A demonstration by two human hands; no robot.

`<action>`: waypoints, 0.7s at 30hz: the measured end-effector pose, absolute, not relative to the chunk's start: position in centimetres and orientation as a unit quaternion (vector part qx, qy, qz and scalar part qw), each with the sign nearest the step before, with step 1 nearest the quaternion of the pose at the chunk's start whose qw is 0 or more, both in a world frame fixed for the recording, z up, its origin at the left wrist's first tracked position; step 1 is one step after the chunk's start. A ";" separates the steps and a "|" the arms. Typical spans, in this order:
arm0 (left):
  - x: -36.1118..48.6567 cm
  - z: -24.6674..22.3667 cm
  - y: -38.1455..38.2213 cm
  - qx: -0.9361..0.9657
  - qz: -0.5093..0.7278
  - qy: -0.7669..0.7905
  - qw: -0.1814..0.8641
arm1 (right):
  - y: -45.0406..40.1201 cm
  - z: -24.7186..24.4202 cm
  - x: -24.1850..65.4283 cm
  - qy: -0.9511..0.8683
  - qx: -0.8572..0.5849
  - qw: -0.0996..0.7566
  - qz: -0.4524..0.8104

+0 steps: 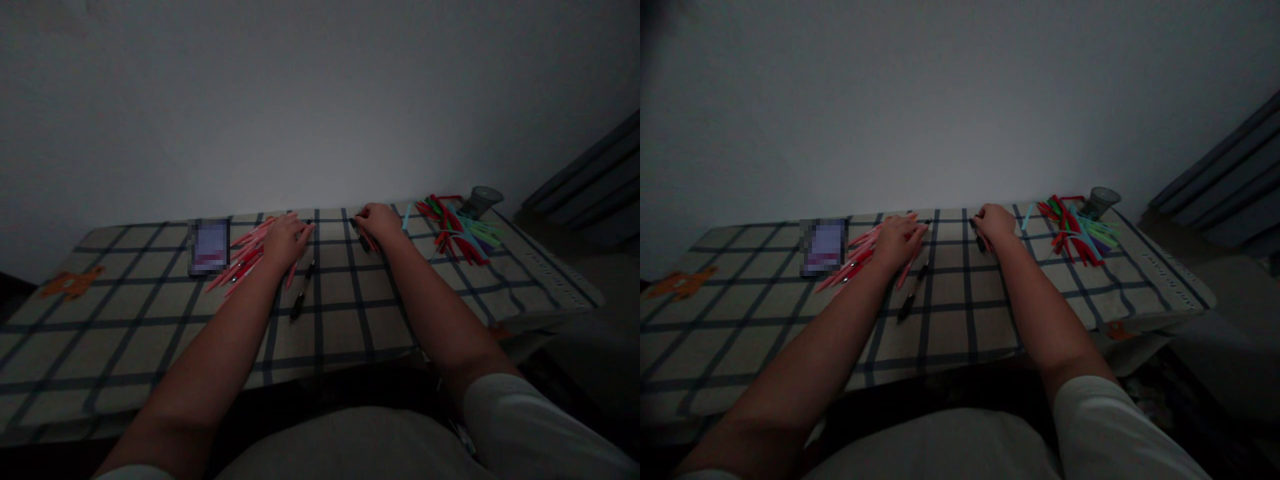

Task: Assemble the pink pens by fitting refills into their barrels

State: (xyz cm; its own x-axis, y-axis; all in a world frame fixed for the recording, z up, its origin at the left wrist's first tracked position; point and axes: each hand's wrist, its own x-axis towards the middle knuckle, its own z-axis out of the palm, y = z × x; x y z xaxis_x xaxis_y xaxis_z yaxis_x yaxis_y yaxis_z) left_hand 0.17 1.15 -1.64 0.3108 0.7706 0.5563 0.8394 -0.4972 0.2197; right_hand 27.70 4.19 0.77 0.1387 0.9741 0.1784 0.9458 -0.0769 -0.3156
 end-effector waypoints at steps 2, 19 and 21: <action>0.1 -1.8 1.2 -0.803 -0.320 -0.501 0.053 | 4.3 0.6 27.7 -0.656 -0.731 0.186 0.030; 0.3 1.5 -1.5 -0.831 -0.041 -0.554 -0.017 | 3.7 0.7 26.0 -0.736 -0.669 0.097 -0.034; 0.4 1.9 -1.6 -0.833 0.010 -0.553 -0.012 | 3.6 0.7 26.0 -0.749 -0.656 0.084 -0.042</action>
